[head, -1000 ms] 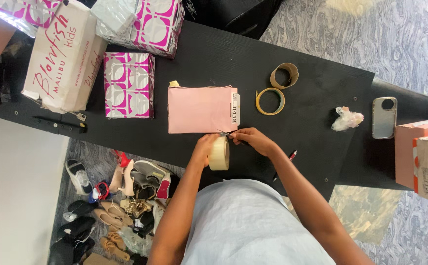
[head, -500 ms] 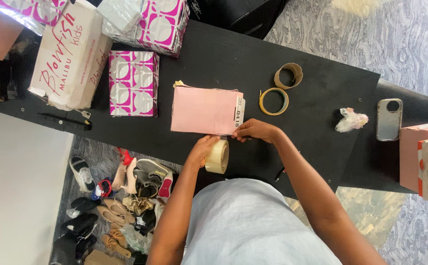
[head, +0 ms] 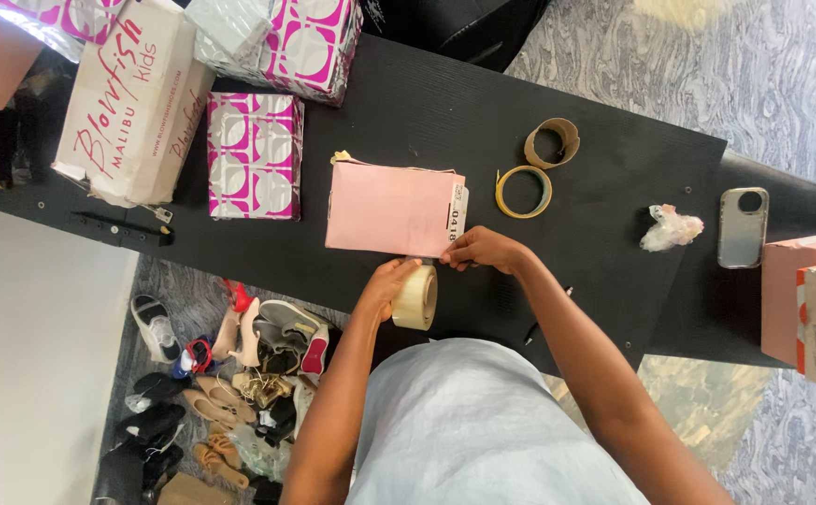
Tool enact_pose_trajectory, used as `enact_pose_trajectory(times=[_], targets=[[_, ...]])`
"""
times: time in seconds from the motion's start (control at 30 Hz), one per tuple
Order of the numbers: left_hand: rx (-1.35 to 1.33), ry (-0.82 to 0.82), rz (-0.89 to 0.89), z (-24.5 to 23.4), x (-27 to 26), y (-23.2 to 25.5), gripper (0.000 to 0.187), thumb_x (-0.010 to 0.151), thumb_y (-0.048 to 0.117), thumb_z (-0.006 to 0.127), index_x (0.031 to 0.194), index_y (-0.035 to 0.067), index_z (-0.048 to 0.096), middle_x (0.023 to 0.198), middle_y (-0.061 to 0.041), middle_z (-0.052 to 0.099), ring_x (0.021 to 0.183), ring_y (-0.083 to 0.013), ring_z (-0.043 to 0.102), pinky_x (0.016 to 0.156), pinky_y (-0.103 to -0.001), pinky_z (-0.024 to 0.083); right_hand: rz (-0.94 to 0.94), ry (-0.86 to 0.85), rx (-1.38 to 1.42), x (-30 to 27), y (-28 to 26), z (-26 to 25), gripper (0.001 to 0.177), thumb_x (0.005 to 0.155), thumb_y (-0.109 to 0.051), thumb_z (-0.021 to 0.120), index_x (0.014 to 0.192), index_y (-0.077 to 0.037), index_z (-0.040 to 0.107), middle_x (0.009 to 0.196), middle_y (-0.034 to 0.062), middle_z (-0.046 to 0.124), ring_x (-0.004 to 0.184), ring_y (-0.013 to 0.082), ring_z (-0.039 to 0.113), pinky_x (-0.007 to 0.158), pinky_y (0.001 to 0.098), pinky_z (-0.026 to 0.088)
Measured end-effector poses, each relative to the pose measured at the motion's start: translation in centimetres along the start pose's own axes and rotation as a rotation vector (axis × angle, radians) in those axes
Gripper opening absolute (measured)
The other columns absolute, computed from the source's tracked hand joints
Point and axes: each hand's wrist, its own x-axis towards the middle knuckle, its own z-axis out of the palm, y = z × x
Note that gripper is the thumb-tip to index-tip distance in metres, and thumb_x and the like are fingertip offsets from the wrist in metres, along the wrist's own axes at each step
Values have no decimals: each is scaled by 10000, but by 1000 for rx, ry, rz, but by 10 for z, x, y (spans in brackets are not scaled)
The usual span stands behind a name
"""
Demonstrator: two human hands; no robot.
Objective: The person tapes a small patterned box and then a pink shipping envelope using clear packing tape and scissors. They cut the tape, smooth it onto the items, and place the finished items on the table.
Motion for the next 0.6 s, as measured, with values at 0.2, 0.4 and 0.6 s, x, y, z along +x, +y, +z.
enact_pose_trajectory(times=[0.2,0.4,0.6], targets=[[-58,-16,3,0,-2,0,378,912,301,731,1150,11,679,963,-102,725,801,-172,694,676,-337,577,11,2,-44,0,0,3,276,887,-261,770,1086,-70,794,927,20,774,802,112,678,682,258,514],[-92,12,-3,0,2,-4,266,924,259,704,1087,49,713,961,-80,718,806,-173,693,677,-346,578,1,-4,-55,-1,-4,2,263,916,-240,765,1060,-23,801,830,36,744,720,90,654,612,230,488],[-116,10,5,-3,16,-11,224,932,221,677,1070,52,727,986,-94,731,835,-198,705,710,-368,586,2,-49,57,-6,-7,2,224,946,-197,722,1047,-6,780,803,24,738,681,74,650,560,212,492]])
